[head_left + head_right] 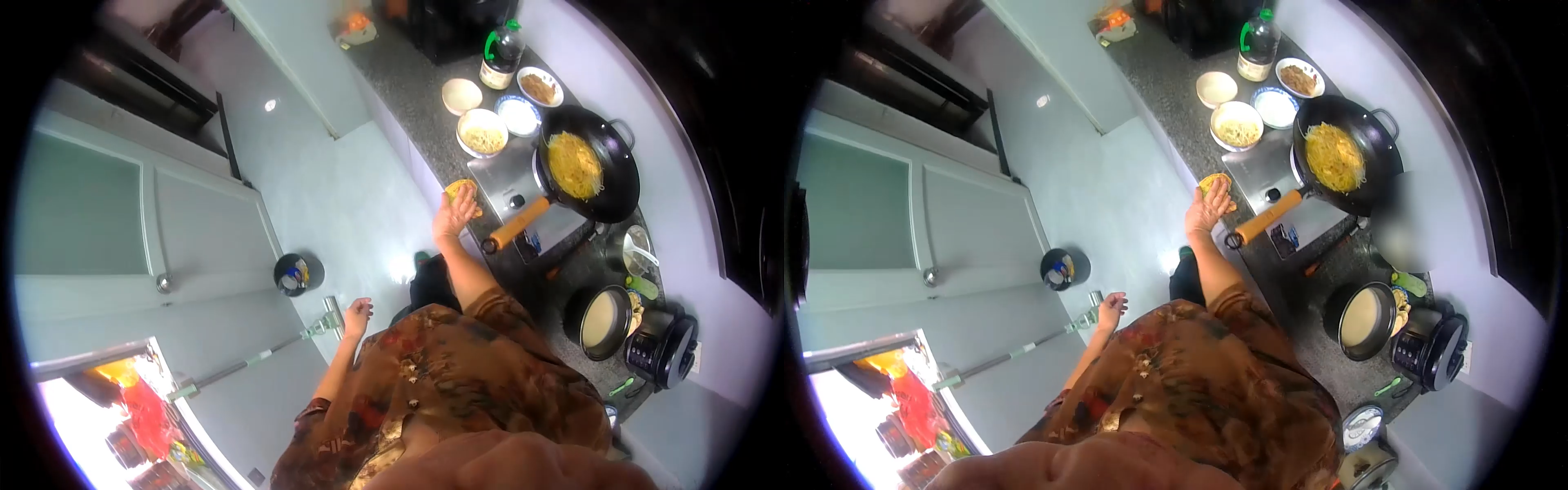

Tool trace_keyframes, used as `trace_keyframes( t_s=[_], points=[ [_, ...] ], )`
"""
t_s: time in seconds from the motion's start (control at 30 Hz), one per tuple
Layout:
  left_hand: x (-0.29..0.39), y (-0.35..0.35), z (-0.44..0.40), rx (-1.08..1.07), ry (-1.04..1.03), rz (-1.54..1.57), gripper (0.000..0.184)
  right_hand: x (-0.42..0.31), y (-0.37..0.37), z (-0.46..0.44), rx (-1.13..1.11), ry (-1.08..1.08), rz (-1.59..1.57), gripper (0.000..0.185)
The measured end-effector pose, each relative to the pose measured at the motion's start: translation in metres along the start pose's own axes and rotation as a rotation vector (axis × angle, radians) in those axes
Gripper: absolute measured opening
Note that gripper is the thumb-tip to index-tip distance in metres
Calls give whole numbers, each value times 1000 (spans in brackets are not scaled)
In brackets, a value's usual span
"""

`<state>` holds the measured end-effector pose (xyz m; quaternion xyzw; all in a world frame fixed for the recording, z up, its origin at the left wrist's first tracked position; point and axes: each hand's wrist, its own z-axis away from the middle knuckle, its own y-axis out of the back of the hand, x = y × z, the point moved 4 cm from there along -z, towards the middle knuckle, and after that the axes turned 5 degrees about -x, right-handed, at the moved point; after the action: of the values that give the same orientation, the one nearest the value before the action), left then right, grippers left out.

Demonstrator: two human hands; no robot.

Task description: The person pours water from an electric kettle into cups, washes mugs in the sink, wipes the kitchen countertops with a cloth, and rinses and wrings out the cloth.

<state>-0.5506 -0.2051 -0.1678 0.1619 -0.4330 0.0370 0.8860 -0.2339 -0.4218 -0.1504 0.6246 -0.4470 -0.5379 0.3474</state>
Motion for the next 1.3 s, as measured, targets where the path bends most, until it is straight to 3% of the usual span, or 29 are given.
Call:
trace_keyframes(
  t_s=[0.07,0.17,0.4,0.67,0.73,0.9,1.13,1.3],
  points=[
    [14,7,-19,-6,-29,35,20,-26,-18,-21,154,-34,-26,25],
    [38,23,-55,-24,-51,73,20,-64,-27,-62,-38,-237,-98,29],
    [84,104,-146,-33,46,31,22,-128,-68,-171,-49,-101,-159,33],
    [121,184,-233,44,92,231,19,-172,-101,-253,-40,-275,-85,45],
    [124,192,-250,-14,124,349,17,-172,-100,-277,9,-280,-139,53],
    [136,224,-321,-76,194,214,28,-154,-110,-357,97,-408,-64,55],
    [227,274,-455,-147,157,91,30,-113,-131,-445,69,-683,7,60],
    [281,301,-537,-170,141,-6,29,-75,-135,-485,61,-671,-1,56]
  ],
)
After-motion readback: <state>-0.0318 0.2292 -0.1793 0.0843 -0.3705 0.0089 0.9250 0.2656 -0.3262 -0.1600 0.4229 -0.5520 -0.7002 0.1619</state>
